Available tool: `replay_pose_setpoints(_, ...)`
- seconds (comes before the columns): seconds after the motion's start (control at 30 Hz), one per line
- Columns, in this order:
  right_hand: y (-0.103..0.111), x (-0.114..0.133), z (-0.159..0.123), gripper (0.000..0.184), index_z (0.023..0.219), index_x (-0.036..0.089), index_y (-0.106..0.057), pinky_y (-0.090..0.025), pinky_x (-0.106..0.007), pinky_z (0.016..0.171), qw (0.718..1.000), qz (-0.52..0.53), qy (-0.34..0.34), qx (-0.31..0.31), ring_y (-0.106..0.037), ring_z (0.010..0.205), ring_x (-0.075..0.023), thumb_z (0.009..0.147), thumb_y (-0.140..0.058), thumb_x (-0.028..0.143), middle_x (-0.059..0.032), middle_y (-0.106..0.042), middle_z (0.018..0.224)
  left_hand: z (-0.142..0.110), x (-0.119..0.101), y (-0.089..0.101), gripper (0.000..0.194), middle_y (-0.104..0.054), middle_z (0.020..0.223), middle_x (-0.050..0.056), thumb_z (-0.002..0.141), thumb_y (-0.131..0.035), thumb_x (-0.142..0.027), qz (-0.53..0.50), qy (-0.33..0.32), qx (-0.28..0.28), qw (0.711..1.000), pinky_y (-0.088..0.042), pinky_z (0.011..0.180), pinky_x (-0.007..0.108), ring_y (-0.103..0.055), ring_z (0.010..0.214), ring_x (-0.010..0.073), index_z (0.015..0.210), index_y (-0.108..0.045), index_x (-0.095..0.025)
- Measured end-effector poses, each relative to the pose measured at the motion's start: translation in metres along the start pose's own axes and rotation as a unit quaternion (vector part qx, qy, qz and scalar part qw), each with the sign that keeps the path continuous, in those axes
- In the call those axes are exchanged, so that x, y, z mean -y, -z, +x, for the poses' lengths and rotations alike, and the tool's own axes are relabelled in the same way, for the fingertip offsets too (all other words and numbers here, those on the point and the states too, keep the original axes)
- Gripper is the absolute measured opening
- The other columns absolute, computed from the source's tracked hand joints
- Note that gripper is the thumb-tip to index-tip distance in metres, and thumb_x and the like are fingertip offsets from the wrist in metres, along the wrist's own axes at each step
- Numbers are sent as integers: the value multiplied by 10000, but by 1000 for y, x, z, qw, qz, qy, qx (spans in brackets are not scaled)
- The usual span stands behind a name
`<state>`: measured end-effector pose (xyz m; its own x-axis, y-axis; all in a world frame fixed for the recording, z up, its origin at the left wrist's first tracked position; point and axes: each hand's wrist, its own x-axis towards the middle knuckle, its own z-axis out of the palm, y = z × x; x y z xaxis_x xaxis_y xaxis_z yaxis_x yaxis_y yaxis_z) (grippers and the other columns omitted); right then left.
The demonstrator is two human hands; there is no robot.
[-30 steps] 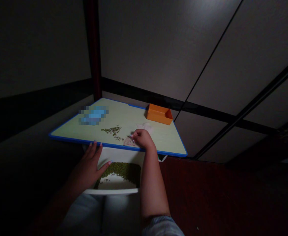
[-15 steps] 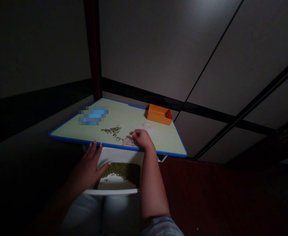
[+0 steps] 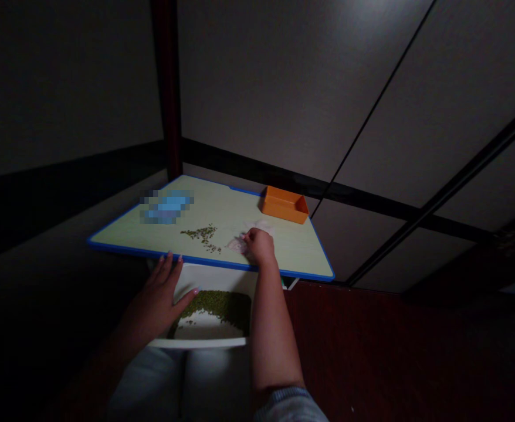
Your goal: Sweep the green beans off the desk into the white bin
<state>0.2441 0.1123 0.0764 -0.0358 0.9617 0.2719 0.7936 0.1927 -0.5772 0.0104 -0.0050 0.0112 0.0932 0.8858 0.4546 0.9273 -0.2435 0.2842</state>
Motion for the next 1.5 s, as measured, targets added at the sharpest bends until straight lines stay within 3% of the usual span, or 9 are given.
replay_pose_setpoints(0.2, -7, -6, 7, 165, 671, 192, -605, -275, -242, 564, 999, -3, -19, -40, -481, 585, -137, 800, -612, 295, -42, -638, 667, 0, 0, 1, 776, -267, 1502, 246, 788, -456, -554, 0, 2, 6, 1000, -359, 1081, 473, -225, 1408, 346, 1372, -343, -56)
replay_pose_setpoints(0.53, -8, 3, 1, 156, 691, 180, -570, -347, -214, 566, 989, 127, 39, 62, -499, 566, -117, 799, -548, 291, 24, -571, 591, 1, -3, 6, 790, -260, 1501, 262, 804, -409, -571, 7, 6, 28, 1000, -349, 1085, 470, -210, 1410, 356, 1372, -335, -28)
replay_pose_setpoints(0.73, 0, 1, -3, 181, 651, 175, -535, -344, -211, 541, 984, 167, 33, 54, -476, 542, -109, 772, -553, 309, 28, -544, 565, 0, -2, 3, 778, -274, 1492, 259, 799, -441, -558, 6, -2, 14, 1000, -368, 1073, 473, -224, 1406, 349, 1368, -345, -36)
replay_pose_setpoints(1.0, 4, 1, -8, 120, 655, 160, -562, -327, -203, 511, 980, 169, 21, 102, -450, 497, -91, 752, -555, 232, 32, -534, 536, 1, -1, 2, 788, -249, 1501, 264, 808, -415, -568, 11, 1, 22, 1000, -358, 1079, 470, -206, 1408, 353, 1378, -326, -32)
replay_pose_setpoints(1.33, 0, 2, -7, 148, 654, 152, -567, -342, -201, 504, 969, 203, 31, 135, -446, 497, -86, 743, -576, 269, 27, -533, 544, 1, -3, 7, 781, -269, 1497, 257, 797, -449, -555, 5, 4, 22, 1000, -362, 1079, 461, -213, 1408, 344, 1369, -344, -33)
replay_pose_setpoints(1.5, 0, 7, -7, 145, 665, 160, -555, -337, -199, 523, 975, 196, 38, 101, -444, 517, -90, 756, -555, 272, 32, -527, 555, 1, -4, 6, 783, -274, 1495, 260, 798, -444, -556, 6, 7, 24, 1000, -357, 1082, 467, -214, 1407, 350, 1368, -346, -27)
